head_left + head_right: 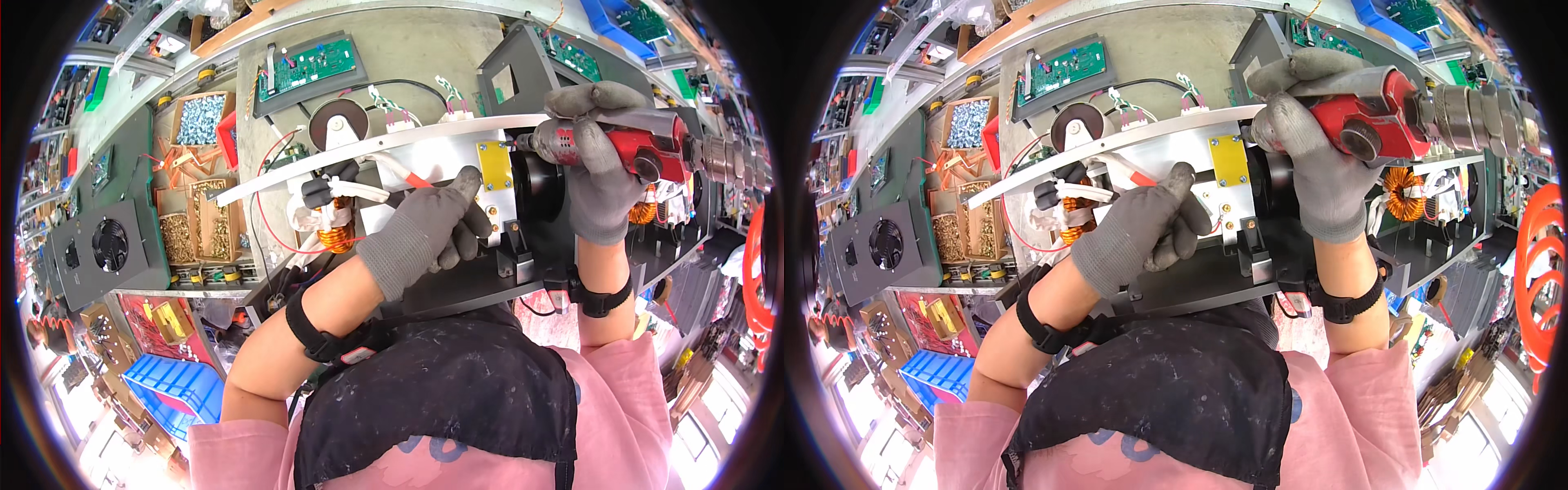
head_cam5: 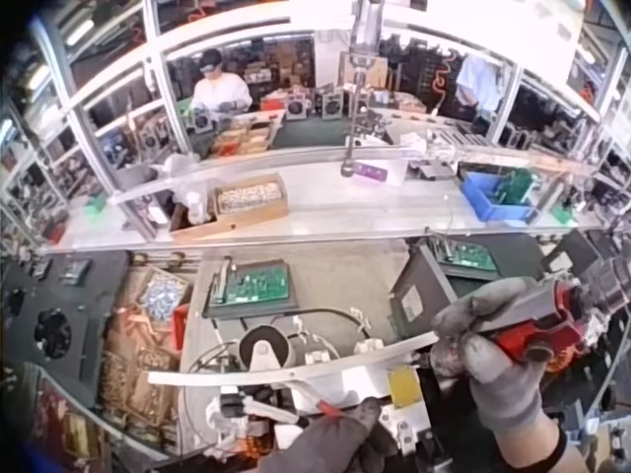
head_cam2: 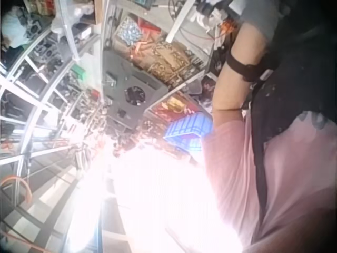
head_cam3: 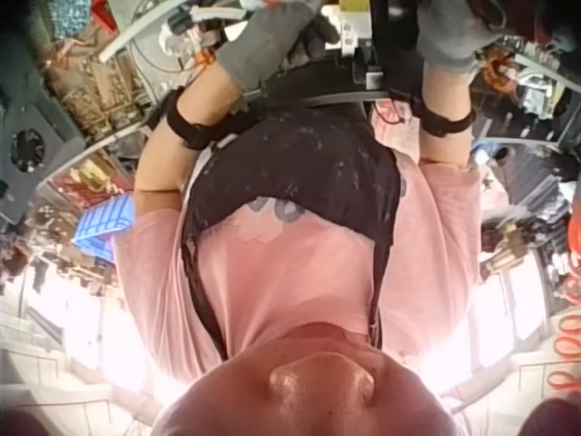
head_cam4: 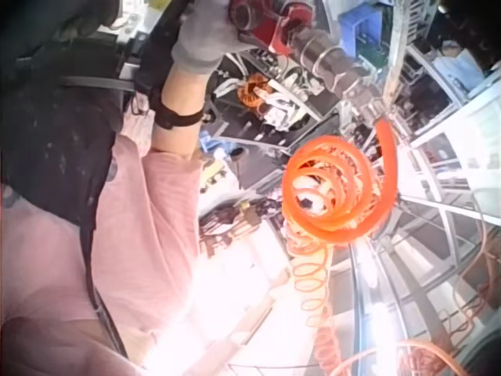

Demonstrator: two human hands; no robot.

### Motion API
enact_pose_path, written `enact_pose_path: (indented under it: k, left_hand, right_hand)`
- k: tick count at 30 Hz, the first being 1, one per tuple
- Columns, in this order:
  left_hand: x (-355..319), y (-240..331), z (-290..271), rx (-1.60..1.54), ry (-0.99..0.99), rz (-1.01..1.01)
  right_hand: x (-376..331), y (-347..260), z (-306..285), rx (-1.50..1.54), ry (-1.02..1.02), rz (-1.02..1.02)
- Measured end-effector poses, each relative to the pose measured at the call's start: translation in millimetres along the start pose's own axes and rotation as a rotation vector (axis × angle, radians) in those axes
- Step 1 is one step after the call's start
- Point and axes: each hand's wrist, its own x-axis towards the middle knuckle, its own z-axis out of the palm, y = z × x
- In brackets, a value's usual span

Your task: Assembling internal components into a metal inverter housing using a power screwdriver.

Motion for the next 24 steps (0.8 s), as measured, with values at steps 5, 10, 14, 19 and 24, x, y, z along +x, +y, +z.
enact_pose_path:
  k: [5,10,14,19,24]
  left_hand:
    - [-0.2,-3.5,-0.4,0.111,0.004,0.171]
    - [1.9,-5.4,-1.4,0.087,-0.034,0.079]
    - [2.2,-5.7,-1.5,-0.008,-0.027,0.116]
    - [1.9,-4.5,-0.1,-0.02,-0.013,0.053]
    - [-0.1,-4.9,1.3,-0.057,-0.004,0.048]
  right_hand:
    - [-2.7,3.1,-0.2,0.027,-0.019,-0.014]
    - [-5.1,5.1,-0.3,0.005,0.02,0.01]
    - [1.5,10.8,2.2,-0.044,-0.011,-0.055]
    - [7.8,15.1,5.9,-0.003,-0.031,0.009]
    - [13.9,10.6,6.2,0.069,-0.002,0.138]
